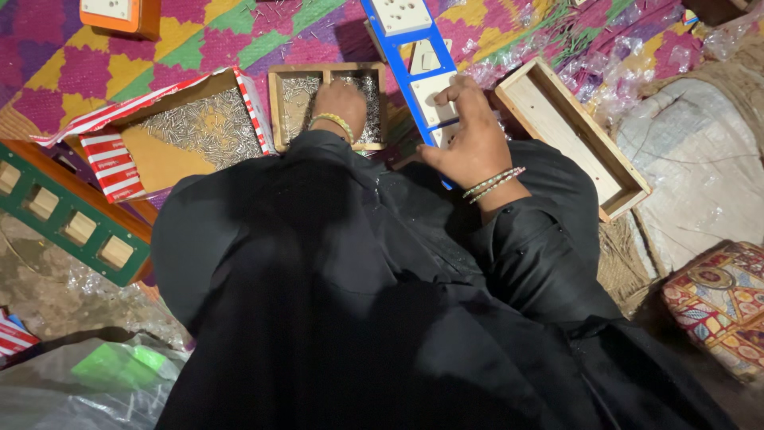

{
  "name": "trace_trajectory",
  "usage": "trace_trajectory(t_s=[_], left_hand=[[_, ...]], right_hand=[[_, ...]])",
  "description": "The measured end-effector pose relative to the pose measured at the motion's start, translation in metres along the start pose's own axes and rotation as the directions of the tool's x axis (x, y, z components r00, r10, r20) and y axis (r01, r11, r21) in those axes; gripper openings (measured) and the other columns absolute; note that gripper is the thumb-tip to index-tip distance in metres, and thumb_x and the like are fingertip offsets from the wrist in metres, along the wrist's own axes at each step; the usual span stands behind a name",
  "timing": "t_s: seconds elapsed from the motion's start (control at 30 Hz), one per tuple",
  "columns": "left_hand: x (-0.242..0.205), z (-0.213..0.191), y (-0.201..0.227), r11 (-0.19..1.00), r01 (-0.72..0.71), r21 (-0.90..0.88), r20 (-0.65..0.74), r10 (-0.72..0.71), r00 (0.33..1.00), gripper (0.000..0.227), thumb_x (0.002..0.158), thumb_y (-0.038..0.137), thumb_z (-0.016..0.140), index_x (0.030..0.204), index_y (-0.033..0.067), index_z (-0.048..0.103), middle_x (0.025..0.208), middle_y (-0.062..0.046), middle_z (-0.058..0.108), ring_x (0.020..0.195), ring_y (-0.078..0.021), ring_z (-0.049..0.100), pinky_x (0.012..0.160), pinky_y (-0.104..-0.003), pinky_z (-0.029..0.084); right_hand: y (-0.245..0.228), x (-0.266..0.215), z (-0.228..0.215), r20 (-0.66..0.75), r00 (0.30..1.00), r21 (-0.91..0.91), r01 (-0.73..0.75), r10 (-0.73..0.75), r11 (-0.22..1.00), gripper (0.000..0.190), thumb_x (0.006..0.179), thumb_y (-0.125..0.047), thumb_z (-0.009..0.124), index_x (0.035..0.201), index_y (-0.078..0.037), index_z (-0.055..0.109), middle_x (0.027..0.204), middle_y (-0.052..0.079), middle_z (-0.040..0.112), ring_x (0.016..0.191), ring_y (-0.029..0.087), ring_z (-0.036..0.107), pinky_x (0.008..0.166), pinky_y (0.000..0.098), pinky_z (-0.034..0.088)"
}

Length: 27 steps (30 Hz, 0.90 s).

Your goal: The person assembles electrical components by inserting small metal pins into a blue plastic frame and attaching white plastic covers. The person repeatedly picks up pins from a nearby box, places them into the frame, and secures the covers over the components.

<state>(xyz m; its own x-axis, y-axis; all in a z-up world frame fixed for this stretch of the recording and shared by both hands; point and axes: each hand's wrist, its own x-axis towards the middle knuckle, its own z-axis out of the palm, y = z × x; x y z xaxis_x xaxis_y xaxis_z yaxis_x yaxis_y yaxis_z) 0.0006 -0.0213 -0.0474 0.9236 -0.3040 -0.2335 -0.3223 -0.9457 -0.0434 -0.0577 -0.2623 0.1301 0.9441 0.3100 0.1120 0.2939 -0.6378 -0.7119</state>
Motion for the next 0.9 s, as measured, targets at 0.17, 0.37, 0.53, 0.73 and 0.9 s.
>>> trace_trajectory(t_s=[0.17, 0.37, 0.53, 0.73, 0.9], left_hand=[[-0.011, -0.019, 0.002, 0.903, 0.171, -0.393, 0.014, -0.18, 0.983, 0.024, 0.085, 0.017, 0.069, 0.103, 0.0018, 0.073, 0.103, -0.021, 0.071, 0.099, -0.0399, 0.068, 0.087, -0.049, 0.054], [-0.029, -0.055, -0.002, 0.712, 0.034, -0.701, -0.296, -0.334, 0.895, 0.02, 0.085, 0.01, 0.068, 0.103, 0.0031, 0.074, 0.106, -0.02, 0.072, 0.099, -0.0377, 0.069, 0.088, -0.046, 0.054], [-0.06, -0.091, 0.005, 0.512, -0.031, -0.858, -0.177, -0.239, 0.955, 0.015, 0.091, 0.015, 0.069, 0.101, 0.0106, 0.079, 0.102, -0.015, 0.071, 0.096, -0.0301, 0.068, 0.084, -0.04, 0.053], [-0.076, -0.109, 0.036, 0.45, -0.005, -0.893, -0.078, -0.143, 0.987, 0.014, 0.089, 0.017, 0.071, 0.099, 0.0074, 0.073, 0.098, -0.013, 0.072, 0.092, -0.0277, 0.071, 0.083, -0.039, 0.055], [-0.072, -0.102, 0.047, 0.534, -0.25, -0.808, -0.313, -0.029, 0.949, 0.011, 0.087, 0.011, 0.068, 0.096, 0.0069, 0.074, 0.101, -0.015, 0.071, 0.095, -0.0362, 0.068, 0.082, -0.045, 0.054]], right_hand=[[0.0, -0.003, 0.001, 0.002, 0.999, 0.058, -0.045, 0.045, 0.997, 0.063, 0.066, -0.011, 0.086, 0.119, -0.006, 0.053, 0.139, 0.02, 0.057, 0.129, 0.042, 0.058, 0.103, 0.0429, 0.051], [0.001, -0.001, 0.006, 0.006, 0.999, -0.068, 0.038, -0.038, 0.997, 0.06, 0.063, -0.015, 0.086, 0.115, -0.007, 0.056, 0.134, 0.021, 0.058, 0.123, 0.044, 0.057, 0.105, 0.0472, 0.048], [0.0, -0.001, 0.011, 0.002, 0.988, -0.129, 0.151, -0.153, 0.98, 0.062, 0.064, -0.019, 0.087, 0.117, -0.007, 0.058, 0.141, 0.024, 0.054, 0.128, 0.045, 0.055, 0.111, 0.051, 0.043], [-0.004, -0.004, 0.016, 0.093, 0.992, -0.106, 0.095, -0.086, 0.99, 0.068, 0.063, -0.024, 0.087, 0.122, -0.006, 0.057, 0.14, 0.025, 0.054, 0.125, 0.047, 0.056, 0.105, 0.0503, 0.047], [-0.007, -0.005, 0.019, 0.125, 0.986, -0.163, 0.13, -0.11, 0.978, 0.081, 0.061, -0.025, 0.087, 0.133, -0.006, 0.055, 0.141, 0.026, 0.054, 0.128, 0.047, 0.054, 0.108, 0.0521, 0.044]])
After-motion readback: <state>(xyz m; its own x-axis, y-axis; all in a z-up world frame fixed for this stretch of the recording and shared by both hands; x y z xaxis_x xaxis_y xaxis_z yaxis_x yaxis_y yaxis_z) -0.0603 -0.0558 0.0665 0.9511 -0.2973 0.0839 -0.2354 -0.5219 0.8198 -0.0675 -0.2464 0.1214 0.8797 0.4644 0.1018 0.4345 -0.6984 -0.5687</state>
